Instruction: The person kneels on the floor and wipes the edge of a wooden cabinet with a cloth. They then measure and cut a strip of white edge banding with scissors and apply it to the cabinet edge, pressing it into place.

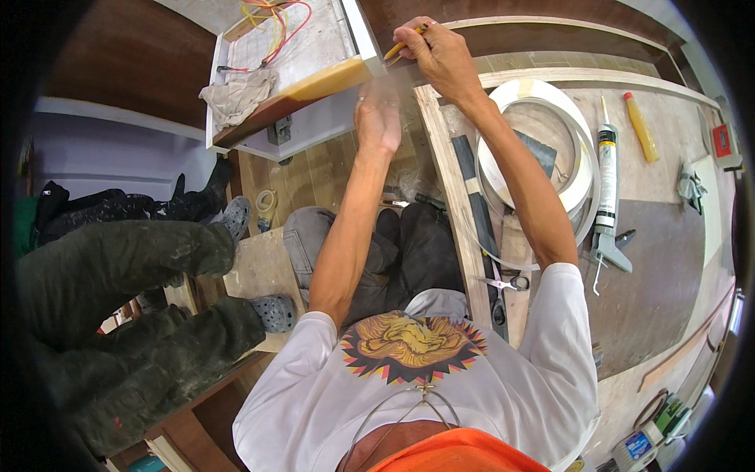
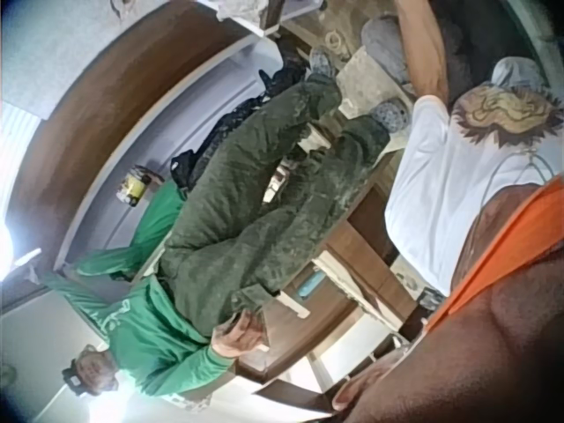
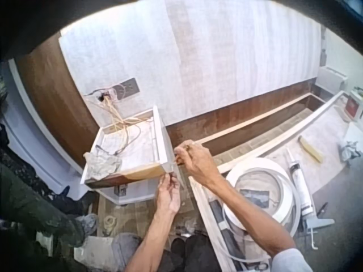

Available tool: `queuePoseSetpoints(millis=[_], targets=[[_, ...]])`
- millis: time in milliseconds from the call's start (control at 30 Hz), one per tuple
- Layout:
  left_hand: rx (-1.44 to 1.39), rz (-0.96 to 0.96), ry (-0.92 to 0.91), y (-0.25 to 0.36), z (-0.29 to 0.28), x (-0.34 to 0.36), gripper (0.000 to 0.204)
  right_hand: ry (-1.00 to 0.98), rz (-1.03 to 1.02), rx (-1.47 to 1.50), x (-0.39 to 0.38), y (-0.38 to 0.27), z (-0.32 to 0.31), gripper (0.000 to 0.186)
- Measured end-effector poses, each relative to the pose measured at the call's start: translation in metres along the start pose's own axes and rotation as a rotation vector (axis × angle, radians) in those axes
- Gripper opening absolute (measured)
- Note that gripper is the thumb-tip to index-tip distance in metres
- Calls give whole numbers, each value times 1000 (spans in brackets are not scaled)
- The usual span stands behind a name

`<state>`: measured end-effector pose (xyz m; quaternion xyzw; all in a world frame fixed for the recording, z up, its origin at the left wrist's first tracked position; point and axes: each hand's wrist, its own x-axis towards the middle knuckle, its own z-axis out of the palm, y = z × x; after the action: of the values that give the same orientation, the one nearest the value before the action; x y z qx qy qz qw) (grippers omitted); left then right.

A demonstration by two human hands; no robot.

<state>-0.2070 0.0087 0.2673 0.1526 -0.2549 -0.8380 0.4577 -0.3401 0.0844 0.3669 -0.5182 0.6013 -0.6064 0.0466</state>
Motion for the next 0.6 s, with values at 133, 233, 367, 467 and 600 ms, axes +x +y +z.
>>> queuePoseSetpoints(millis=[133,233,367,467,600], targets=[[30,-6,-11,1,0,1,20,-13,-12,-36,-1,15,7,31],[38,-5,-4,1,2,-1,19,51,-68,10,-1,19,12,35],[43,-14,-7,0,-3,0,20,32,-23,5,-2,15,10,38],[41,-7,-32,1,-5,1,20,-46,61,42,-7,-1,2,38],[26,6,-11,0,0,0,20,26,46,109,-9,-3,-3,38]])
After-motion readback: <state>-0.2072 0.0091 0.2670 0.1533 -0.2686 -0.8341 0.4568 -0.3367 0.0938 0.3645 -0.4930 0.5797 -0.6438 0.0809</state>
